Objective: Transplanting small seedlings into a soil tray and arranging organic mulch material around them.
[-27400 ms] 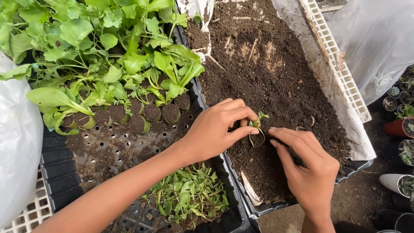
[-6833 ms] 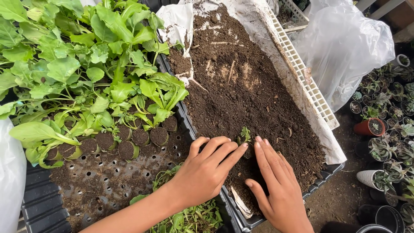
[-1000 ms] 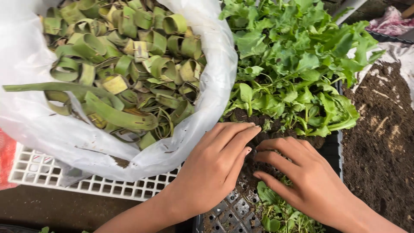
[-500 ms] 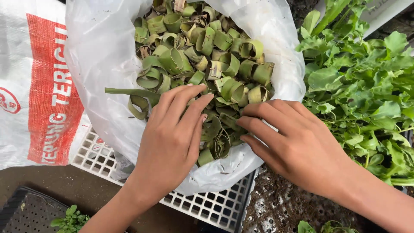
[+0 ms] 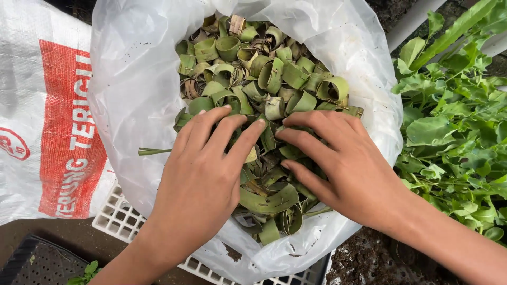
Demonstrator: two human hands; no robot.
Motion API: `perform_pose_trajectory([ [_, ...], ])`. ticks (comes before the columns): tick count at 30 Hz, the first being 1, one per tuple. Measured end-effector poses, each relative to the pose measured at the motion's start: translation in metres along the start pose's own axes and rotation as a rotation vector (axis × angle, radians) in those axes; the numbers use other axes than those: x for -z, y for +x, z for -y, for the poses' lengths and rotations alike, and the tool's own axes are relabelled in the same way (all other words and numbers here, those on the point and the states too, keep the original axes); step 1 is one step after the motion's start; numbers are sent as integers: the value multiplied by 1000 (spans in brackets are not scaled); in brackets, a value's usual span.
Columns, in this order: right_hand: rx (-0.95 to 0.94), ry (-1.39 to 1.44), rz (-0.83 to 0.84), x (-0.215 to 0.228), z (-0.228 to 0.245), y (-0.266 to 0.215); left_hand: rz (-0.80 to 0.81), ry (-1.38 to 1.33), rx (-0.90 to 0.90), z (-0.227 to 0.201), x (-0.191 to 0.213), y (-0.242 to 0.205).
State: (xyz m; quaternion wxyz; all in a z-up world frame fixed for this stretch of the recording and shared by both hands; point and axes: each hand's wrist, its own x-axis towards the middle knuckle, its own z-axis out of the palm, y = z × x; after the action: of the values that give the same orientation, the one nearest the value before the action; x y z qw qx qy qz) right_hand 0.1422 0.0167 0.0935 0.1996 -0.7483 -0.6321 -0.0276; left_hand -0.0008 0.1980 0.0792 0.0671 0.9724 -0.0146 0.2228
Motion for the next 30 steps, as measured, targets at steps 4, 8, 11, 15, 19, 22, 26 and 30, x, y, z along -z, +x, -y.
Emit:
perform_pose_trajectory([
  [4,71,-55,-32,-6,6,9,50,-67,-62,7,2,-5],
  [8,76,16,3,-16,10,15,3,-220,-25,7,3,-8],
  [11,74,30,-9,-14,11,14,-13,-314,-25,6,7,-10],
  [15,117,4,-84,-4,9,7,-99,-319,-38,0,13,-13],
  [19,173,9,-108,7,10,-2,-145,-247,-92,-7,25,-13],
  [22,247,-34,-144,22,17,-11,-144,-315,-155,-15,32,-15],
  [26,247,37,-132,38,29,-33,-109,-568,-232,-33,37,-16],
  [30,205,46,-121,46,36,-66,-125,-654,-302,-61,25,-16],
])
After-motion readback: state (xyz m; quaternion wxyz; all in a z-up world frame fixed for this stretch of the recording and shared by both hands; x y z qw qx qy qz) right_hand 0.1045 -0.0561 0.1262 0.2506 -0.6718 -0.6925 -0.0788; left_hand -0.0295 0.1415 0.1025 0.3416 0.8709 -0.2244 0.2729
